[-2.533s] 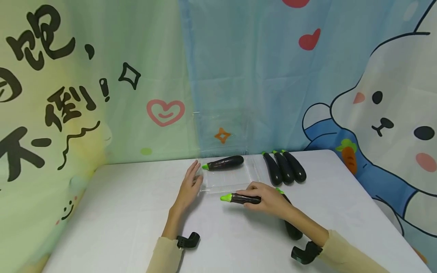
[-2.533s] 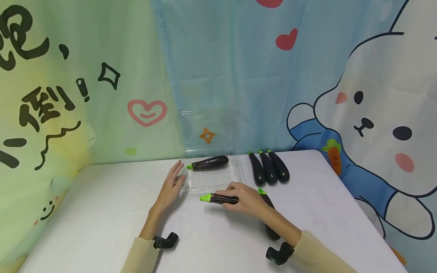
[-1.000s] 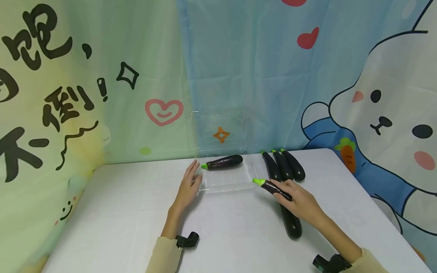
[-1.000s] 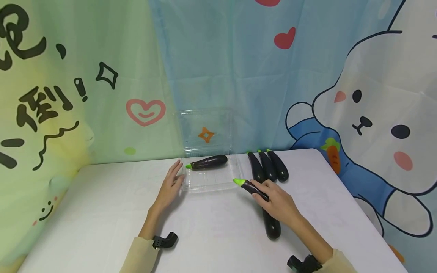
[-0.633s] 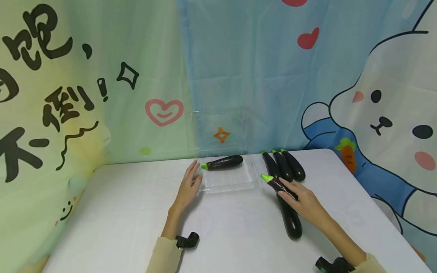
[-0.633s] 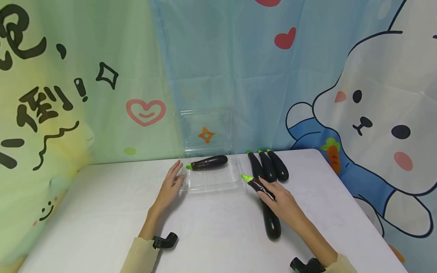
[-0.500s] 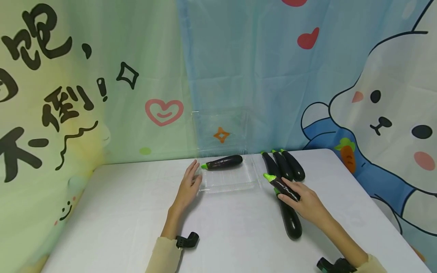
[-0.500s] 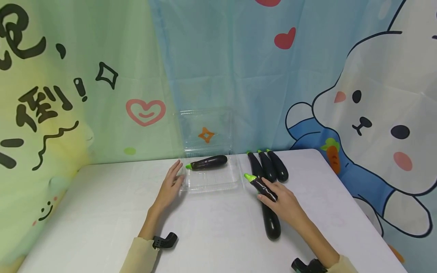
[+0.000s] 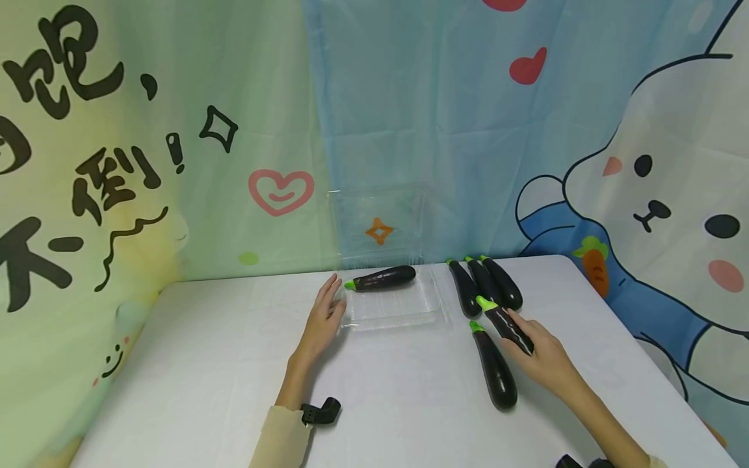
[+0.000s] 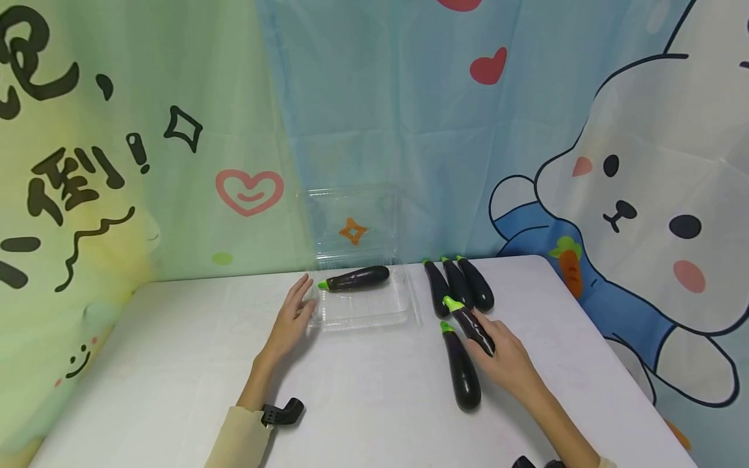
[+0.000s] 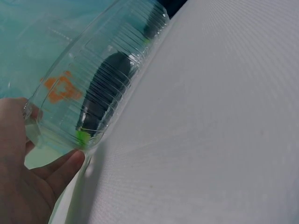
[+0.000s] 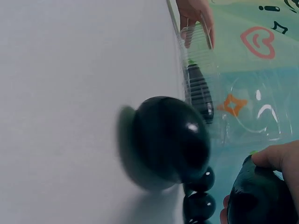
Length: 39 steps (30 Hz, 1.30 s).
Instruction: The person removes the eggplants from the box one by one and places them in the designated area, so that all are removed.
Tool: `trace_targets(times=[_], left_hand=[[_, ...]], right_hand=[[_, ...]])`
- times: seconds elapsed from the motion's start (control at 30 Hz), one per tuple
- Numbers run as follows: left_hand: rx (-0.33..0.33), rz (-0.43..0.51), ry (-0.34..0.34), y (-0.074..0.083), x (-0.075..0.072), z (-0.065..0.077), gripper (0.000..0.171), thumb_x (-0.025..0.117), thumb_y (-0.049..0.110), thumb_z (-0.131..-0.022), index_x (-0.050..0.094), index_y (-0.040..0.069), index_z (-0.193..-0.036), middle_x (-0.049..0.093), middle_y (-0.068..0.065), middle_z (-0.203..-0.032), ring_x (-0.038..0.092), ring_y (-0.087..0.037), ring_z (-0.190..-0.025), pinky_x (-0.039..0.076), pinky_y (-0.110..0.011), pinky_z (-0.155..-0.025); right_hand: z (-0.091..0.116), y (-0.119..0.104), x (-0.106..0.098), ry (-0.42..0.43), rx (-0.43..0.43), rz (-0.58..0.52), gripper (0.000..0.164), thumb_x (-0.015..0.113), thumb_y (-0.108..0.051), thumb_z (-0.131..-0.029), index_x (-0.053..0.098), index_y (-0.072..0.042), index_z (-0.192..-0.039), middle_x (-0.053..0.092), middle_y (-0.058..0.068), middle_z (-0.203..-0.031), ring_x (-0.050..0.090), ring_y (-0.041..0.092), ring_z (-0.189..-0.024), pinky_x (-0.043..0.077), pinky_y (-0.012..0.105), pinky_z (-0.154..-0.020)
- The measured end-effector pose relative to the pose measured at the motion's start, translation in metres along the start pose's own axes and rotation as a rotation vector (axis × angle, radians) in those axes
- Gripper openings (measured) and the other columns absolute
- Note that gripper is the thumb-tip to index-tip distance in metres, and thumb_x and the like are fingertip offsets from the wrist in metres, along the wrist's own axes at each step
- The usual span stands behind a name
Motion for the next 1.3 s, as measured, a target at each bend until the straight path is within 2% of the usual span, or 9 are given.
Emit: trace_targets(times=[0.13, 0.3, 0.43, 0.67, 0.73, 0.83, 0.97, 1.13, 1.3], left_hand=[[0.005, 0.002, -0.002, 0.000, 0.001, 0.000, 0.051, 0.045, 0.021, -0.101, 0.037, 0.006, -0.149, 0.026, -0.002, -0.161, 0.056, -0.033, -0.126, 0.044, -0.047, -0.108], [0.002, 0.001, -0.002, 0.000, 0.000, 0.000, 0.051, 0.045, 0.021, -0.101, 0.037, 0.008, -0.150, 0.025, -0.002, -0.161, 0.055, -0.032, -0.127, 0.044, -0.046, -0.109], [-0.002, 0.000, -0.006, 0.000, 0.001, 0.000, 0.052, 0.045, 0.022, -0.101, 0.036, 0.009, -0.150, 0.024, 0.001, -0.162, 0.055, -0.031, -0.128, 0.044, -0.046, -0.109], [-0.006, -0.001, -0.009, 0.000, 0.000, -0.001, 0.051, 0.045, 0.021, -0.101, 0.036, 0.009, -0.150, 0.025, -0.001, -0.161, 0.054, -0.032, -0.129, 0.044, -0.047, -0.109], [-0.007, -0.005, -0.006, 0.001, 0.000, -0.001, 0.051, 0.045, 0.021, -0.101, 0.036, 0.010, -0.150, 0.025, 0.000, -0.161, 0.054, -0.032, -0.129, 0.044, -0.046, -0.109], [-0.012, -0.007, 0.000, 0.001, 0.000, -0.001, 0.051, 0.046, 0.021, -0.101, 0.037, 0.010, -0.150, 0.025, 0.002, -0.161, 0.055, -0.031, -0.128, 0.043, -0.045, -0.110], [-0.018, 0.001, 0.001, 0.001, 0.000, 0.000, 0.051, 0.046, 0.020, -0.101, 0.037, 0.007, -0.149, 0.025, 0.001, -0.161, 0.056, -0.031, -0.127, 0.044, -0.045, -0.109], [-0.022, 0.000, 0.000, 0.001, 0.000, 0.000, 0.051, 0.046, 0.020, -0.101, 0.037, 0.007, -0.149, 0.025, 0.002, -0.161, 0.056, -0.031, -0.127, 0.044, -0.045, -0.109], [-0.020, -0.004, 0.003, 0.000, 0.000, 0.000, 0.050, 0.045, 0.021, -0.101, 0.038, 0.010, -0.149, 0.026, 0.003, -0.161, 0.056, -0.031, -0.127, 0.044, -0.045, -0.110]], right_hand=[[0.005, 0.008, 0.001, -0.028, 0.050, 0.017, 0.059, 0.062, -0.025, -0.094, 0.043, 0.000, -0.144, 0.059, 0.024, -0.112, 0.052, 0.025, -0.085, 0.043, 0.027, -0.061], [0.008, 0.015, 0.004, -0.037, 0.090, 0.010, 0.057, 0.062, -0.025, -0.094, 0.042, 0.002, -0.141, 0.058, 0.028, -0.118, 0.058, 0.035, -0.096, 0.052, 0.042, -0.072], [0.011, 0.022, 0.006, -0.044, 0.120, 0.019, 0.054, 0.063, -0.026, -0.094, 0.045, 0.002, -0.137, 0.061, 0.031, -0.118, 0.061, 0.039, -0.097, 0.052, 0.045, -0.074], [0.014, 0.030, 0.007, -0.016, 0.111, 0.047, 0.055, 0.062, -0.028, -0.094, 0.050, 0.006, -0.136, 0.058, 0.038, -0.123, 0.060, 0.049, -0.107, 0.053, 0.055, -0.079], [0.015, 0.032, 0.007, -0.003, 0.116, 0.048, 0.055, 0.062, -0.026, -0.094, 0.050, 0.007, -0.136, 0.058, 0.038, -0.122, 0.061, 0.049, -0.105, 0.053, 0.054, -0.078], [0.016, 0.035, 0.007, 0.006, 0.129, 0.049, 0.054, 0.062, -0.022, -0.092, 0.050, 0.007, -0.136, 0.061, 0.035, -0.118, 0.063, 0.041, -0.093, 0.054, 0.043, -0.070], [0.017, 0.037, 0.007, 0.013, 0.139, 0.052, 0.053, 0.063, -0.017, -0.089, 0.051, 0.007, -0.135, 0.064, 0.030, -0.111, 0.058, 0.028, -0.084, 0.045, 0.030, -0.063], [0.018, 0.038, 0.009, -0.001, 0.145, 0.070, 0.056, 0.064, -0.020, -0.091, 0.048, 0.006, -0.138, 0.061, 0.031, -0.114, 0.059, 0.034, -0.090, 0.047, 0.036, -0.068], [0.020, 0.039, 0.013, -0.016, 0.157, 0.078, 0.056, 0.063, -0.021, -0.092, 0.046, 0.007, -0.138, 0.059, 0.033, -0.116, 0.061, 0.043, -0.098, 0.052, 0.050, -0.075]])
Point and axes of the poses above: each hand's wrist, its own z-axis away from the middle knuckle, its own x-axis out of the palm, y = z × x, the point moved 6 cm from there along -z, towards the middle knuckle
